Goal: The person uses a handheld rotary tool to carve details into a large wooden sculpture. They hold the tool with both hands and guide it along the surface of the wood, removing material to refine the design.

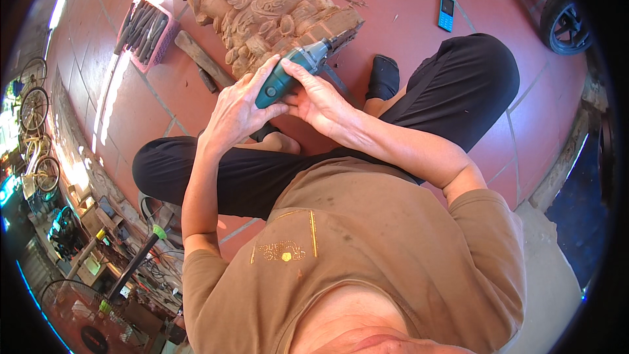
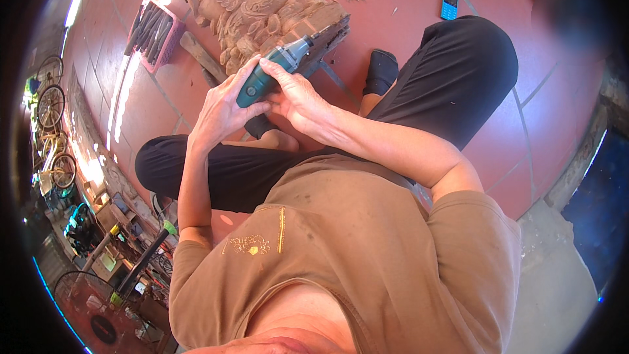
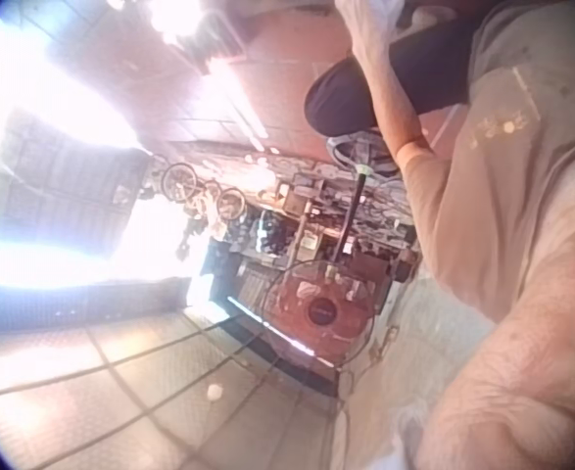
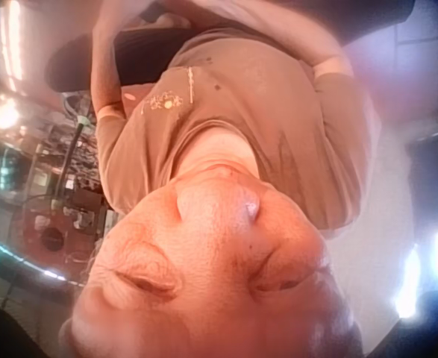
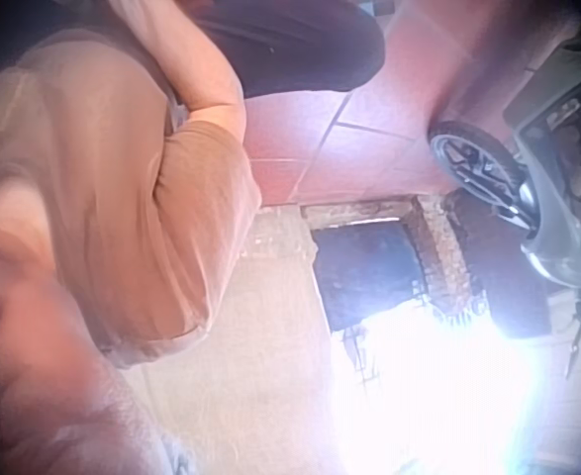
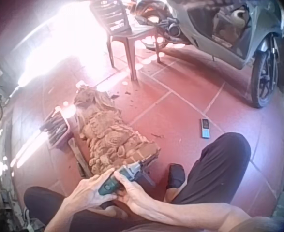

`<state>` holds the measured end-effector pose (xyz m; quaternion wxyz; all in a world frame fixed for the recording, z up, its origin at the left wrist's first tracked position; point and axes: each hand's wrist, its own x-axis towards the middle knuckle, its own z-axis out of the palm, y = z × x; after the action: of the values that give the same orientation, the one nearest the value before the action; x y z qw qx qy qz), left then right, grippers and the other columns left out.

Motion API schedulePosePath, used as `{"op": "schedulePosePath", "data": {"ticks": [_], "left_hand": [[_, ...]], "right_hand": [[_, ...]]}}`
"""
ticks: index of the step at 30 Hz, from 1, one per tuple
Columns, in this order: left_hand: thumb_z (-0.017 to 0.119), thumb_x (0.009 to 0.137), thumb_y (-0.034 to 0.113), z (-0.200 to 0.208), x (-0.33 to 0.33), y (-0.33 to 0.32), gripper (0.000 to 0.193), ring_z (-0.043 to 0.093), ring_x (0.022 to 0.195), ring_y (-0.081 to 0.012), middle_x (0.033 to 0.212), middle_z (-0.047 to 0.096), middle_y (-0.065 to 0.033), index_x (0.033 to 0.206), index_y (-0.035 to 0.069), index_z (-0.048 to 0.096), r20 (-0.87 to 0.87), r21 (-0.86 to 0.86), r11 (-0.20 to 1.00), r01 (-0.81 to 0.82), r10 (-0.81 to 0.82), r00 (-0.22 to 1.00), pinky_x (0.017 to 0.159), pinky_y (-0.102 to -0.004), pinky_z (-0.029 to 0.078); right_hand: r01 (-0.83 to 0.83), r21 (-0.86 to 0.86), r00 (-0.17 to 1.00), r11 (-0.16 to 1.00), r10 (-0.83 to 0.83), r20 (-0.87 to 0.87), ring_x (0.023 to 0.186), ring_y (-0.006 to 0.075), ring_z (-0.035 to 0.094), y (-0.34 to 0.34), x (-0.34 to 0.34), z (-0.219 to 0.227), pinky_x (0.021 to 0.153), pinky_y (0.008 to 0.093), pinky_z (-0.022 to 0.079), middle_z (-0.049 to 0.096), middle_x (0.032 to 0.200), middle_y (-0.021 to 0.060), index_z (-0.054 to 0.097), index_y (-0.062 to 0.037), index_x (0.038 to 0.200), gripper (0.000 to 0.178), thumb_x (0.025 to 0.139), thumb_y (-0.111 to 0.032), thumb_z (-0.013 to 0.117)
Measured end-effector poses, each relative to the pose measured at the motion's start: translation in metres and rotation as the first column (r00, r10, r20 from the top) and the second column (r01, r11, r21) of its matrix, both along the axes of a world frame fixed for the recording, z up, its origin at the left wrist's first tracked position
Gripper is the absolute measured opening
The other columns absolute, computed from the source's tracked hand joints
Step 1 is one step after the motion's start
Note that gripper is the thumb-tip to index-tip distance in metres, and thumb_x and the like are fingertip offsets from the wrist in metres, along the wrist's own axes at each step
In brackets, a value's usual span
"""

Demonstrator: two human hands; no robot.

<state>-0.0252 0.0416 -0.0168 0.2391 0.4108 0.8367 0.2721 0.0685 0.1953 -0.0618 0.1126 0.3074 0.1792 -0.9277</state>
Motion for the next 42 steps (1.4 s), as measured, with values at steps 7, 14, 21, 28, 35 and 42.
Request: {"op": "schedulePosePath", "data": {"ticks": [7,14,21,28,35,42], "left_hand": [[0.085,0.077,0.030,0.0012,-0.0003,0.0008,0.090,0.066,0.106,-0.0438,0.123,0.066,-0.0235,0.154,0.016,0.041,0.026,-0.063,0.998,-0.020,0.021,0.999,0.086,-0.0454,0.055],[0.086,0.076,0.030,-0.0006,-0.0003,0.0001,0.090,0.066,0.111,-0.0430,0.128,0.065,-0.0220,0.153,0.016,0.041,0.024,-0.068,0.997,-0.024,0.026,0.999,0.089,-0.0442,0.055],[0.086,0.077,0.030,0.0011,0.0002,0.0006,0.090,0.067,0.110,-0.0423,0.126,0.066,-0.0222,0.154,0.016,0.041,0.017,-0.082,0.996,-0.027,0.029,0.999,0.089,-0.0440,0.055],[0.086,0.076,0.030,0.0006,-0.0005,-0.0004,0.091,0.066,0.109,-0.0440,0.126,0.065,-0.0228,0.154,0.015,0.041,0.007,-0.071,0.997,-0.022,0.023,1.000,0.088,-0.0441,0.055],[0.086,0.076,0.030,0.0009,-0.0014,-0.0001,0.091,0.066,0.109,-0.0441,0.126,0.065,-0.0228,0.154,0.015,0.041,0.003,-0.074,0.997,-0.018,0.018,1.000,0.088,-0.0444,0.055],[0.084,0.077,0.032,-0.0060,-0.0021,-0.0028,0.091,0.067,0.099,-0.0448,0.114,0.067,-0.0254,0.154,0.016,0.038,-0.041,-0.037,0.999,-0.005,0.004,0.999,0.081,-0.0487,0.055]], "right_hand": [[0.006,0.008,1.000,1.000,-0.006,-0.010,0.107,0.0216,0.066,-0.0001,0.0001,-0.0020,0.089,0.0432,0.054,0.066,0.116,0.0063,0.060,-0.0140,0.123,0.042,0.095,-0.042,0.071],[-0.003,0.006,1.000,1.000,0.003,-0.010,0.108,0.0217,0.066,0.0007,-0.0003,-0.0018,0.089,0.0433,0.054,0.065,0.118,0.0067,0.060,-0.0146,0.124,0.041,0.095,-0.042,0.071],[-0.002,0.002,1.000,1.000,0.002,-0.013,0.109,0.0216,0.065,-0.0006,-0.0007,-0.0049,0.089,0.0432,0.054,0.066,0.119,0.0072,0.058,-0.0144,0.125,0.040,0.096,-0.040,0.070],[-0.002,0.007,1.000,1.000,0.002,-0.002,0.109,0.0215,0.066,-0.0015,-0.0016,-0.0045,0.088,0.0430,0.055,0.066,0.118,0.0077,0.057,-0.0131,0.126,0.042,0.097,-0.041,0.069],[-0.003,-0.001,1.000,1.000,0.003,0.005,0.109,0.0214,0.066,-0.0008,-0.0022,-0.0044,0.087,0.0428,0.056,0.067,0.119,0.0076,0.059,-0.0128,0.125,0.040,0.097,-0.039,0.068],[-0.012,-0.004,0.999,1.000,0.012,0.034,0.112,0.0222,0.067,0.0005,-0.0048,0.0017,0.094,0.0446,0.055,0.067,0.122,0.0078,0.059,-0.0125,0.127,0.038,0.098,-0.036,0.068]]}}
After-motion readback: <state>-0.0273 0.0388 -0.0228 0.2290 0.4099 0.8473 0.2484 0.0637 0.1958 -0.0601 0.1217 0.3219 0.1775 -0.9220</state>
